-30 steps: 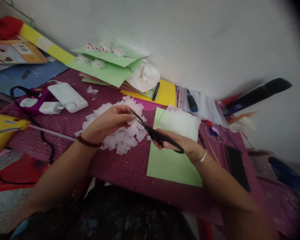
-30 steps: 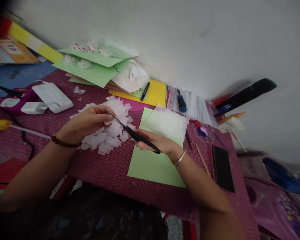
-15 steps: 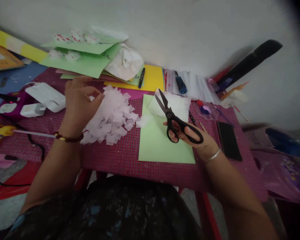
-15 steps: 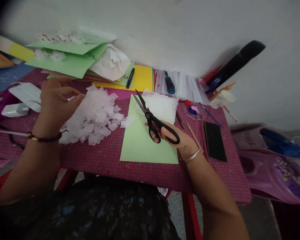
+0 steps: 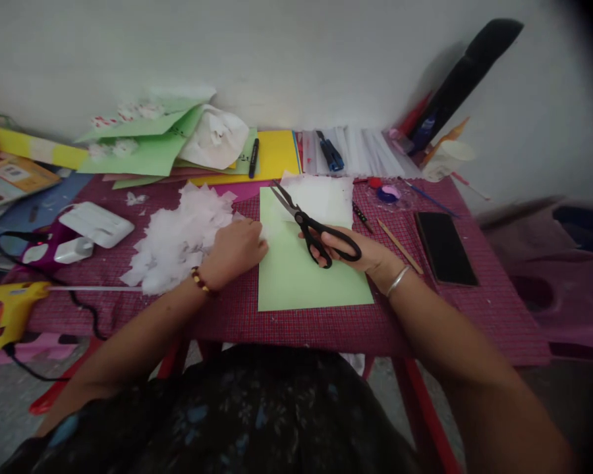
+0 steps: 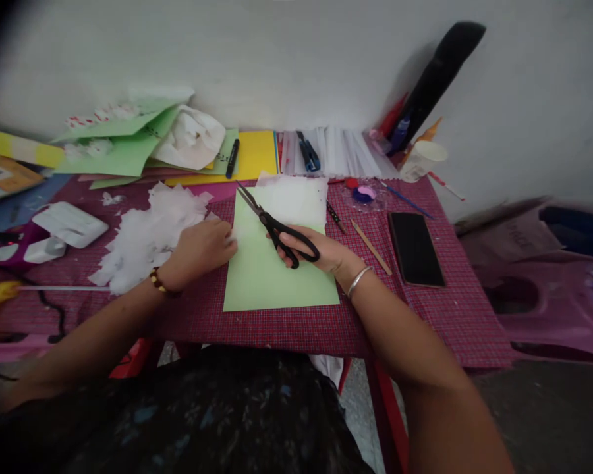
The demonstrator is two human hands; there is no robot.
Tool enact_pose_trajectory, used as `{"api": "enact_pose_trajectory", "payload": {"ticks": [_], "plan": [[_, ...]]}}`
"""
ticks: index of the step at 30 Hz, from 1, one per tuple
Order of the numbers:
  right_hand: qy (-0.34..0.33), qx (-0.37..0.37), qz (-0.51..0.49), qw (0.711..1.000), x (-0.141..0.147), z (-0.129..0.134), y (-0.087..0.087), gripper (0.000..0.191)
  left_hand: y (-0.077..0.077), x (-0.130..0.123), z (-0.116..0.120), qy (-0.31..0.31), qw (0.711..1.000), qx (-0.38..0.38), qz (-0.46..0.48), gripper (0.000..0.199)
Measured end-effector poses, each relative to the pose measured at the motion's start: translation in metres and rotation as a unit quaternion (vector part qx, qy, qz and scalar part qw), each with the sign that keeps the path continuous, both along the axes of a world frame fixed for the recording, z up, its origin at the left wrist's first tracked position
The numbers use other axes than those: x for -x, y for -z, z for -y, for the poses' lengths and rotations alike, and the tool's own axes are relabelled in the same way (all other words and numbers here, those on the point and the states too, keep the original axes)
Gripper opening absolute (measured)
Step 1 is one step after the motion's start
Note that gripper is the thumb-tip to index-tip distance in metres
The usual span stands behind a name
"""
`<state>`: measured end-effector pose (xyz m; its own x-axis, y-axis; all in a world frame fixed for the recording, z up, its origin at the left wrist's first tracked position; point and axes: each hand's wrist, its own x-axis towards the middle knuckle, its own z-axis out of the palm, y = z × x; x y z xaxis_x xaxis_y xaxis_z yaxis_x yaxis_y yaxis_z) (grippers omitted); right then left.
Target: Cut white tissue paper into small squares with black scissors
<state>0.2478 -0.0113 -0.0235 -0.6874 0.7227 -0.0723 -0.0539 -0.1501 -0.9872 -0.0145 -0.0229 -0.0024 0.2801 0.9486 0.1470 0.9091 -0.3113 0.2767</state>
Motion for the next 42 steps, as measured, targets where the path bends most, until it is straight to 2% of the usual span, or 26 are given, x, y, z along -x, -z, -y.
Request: {"api": "enact_pose_trajectory", "payload": {"ticks": [3, 6, 9, 11, 13, 15, 17, 20, 22, 23, 24, 26, 28, 29, 31, 33, 36, 39, 42], "plan": [[-0.004, -0.016, 0.009, 1.000, 0.000, 0.002, -0.004, 0.059, -0.004, 0.014, -0.011, -0.025, 0.999, -0.003, 0.047, 0.018], [-0.006, -0.021, 0.013, 1.000, 0.000, 0.003, -0.007, 0.057, -0.017, 0.028, -0.017, -0.056, 0.992, -0.018, 0.111, 0.012], [-0.006, -0.019, 0.008, 1.000, 0.001, 0.003, -0.005, 0.056, -0.023, 0.030, -0.016, -0.062, 0.988, -0.046, 0.136, 0.013], [-0.005, -0.013, 0.009, 1.000, 0.001, 0.003, -0.004, 0.056, -0.018, 0.023, -0.014, -0.025, 0.992, -0.053, 0.114, 0.019], [-0.001, -0.004, 0.012, 1.000, 0.002, 0.003, -0.002, 0.058, -0.008, 0.012, -0.013, 0.025, 0.996, -0.044, 0.072, 0.023], [0.005, 0.004, 0.013, 1.000, 0.002, 0.003, -0.001, 0.060, 0.003, 0.003, -0.015, 0.050, 0.997, -0.029, 0.053, 0.022], [0.009, 0.010, 0.012, 1.000, 0.002, 0.003, 0.000, 0.061, 0.008, 0.000, -0.020, 0.046, 0.997, -0.021, 0.065, 0.022], [0.004, 0.008, 0.016, 1.000, 0.001, 0.003, 0.002, 0.062, 0.002, 0.007, -0.027, 0.005, 0.991, -0.025, 0.130, 0.019], [-0.008, -0.009, 0.023, 1.000, 0.000, 0.003, 0.001, 0.061, -0.009, 0.017, -0.028, -0.038, 0.972, -0.018, 0.232, 0.013], [-0.014, -0.026, 0.027, 0.999, -0.001, 0.003, 0.000, 0.060, -0.014, 0.022, -0.027, -0.055, 0.950, -0.004, 0.306, 0.010], [-0.021, -0.048, 0.034, 0.998, -0.001, 0.003, -0.003, 0.058, -0.019, 0.028, -0.025, -0.064, 0.919, 0.015, 0.389, 0.009], [-0.036, -0.098, 0.052, 0.993, -0.001, 0.005, -0.010, 0.054, -0.027, 0.037, -0.021, -0.058, 0.834, 0.054, 0.546, 0.011], [-0.043, -0.136, 0.077, 0.987, 0.002, 0.007, -0.019, 0.056, -0.033, 0.046, -0.017, -0.043, 0.755, 0.086, 0.649, 0.014], [-0.046, -0.145, 0.091, 0.984, 0.004, 0.008, -0.023, 0.059, -0.035, 0.050, -0.016, -0.043, 0.726, 0.098, 0.679, 0.016], [-0.052, -0.153, 0.113, 0.980, 0.012, 0.008, -0.029, 0.068, -0.039, 0.057, -0.012, -0.059, 0.690, 0.118, 0.712, 0.023], [-0.071, -0.156, 0.133, 0.976, 0.022, 0.005, -0.032, 0.075, -0.042, 0.062, -0.007, -0.079, 0.681, 0.136, 0.715, 0.032], [-0.105, -0.162, 0.155, 0.969, 0.041, -0.003, -0.032, 0.075, -0.043, 0.066, -0.001, -0.086, 0.702, 0.151, 0.691, 0.043], [-0.120, -0.164, 0.159, 0.966, 0.059, -0.010, -0.031, 0.071, -0.040, 0.070, 0.001, -0.079, 0.725, 0.132, 0.671, 0.043], [-0.110, -0.151, 0.160, 0.969, 0.074, -0.014, -0.031, 0.068, -0.034, 0.075, -0.002, -0.077, 0.733, 0.123, 0.665, 0.041]]}}
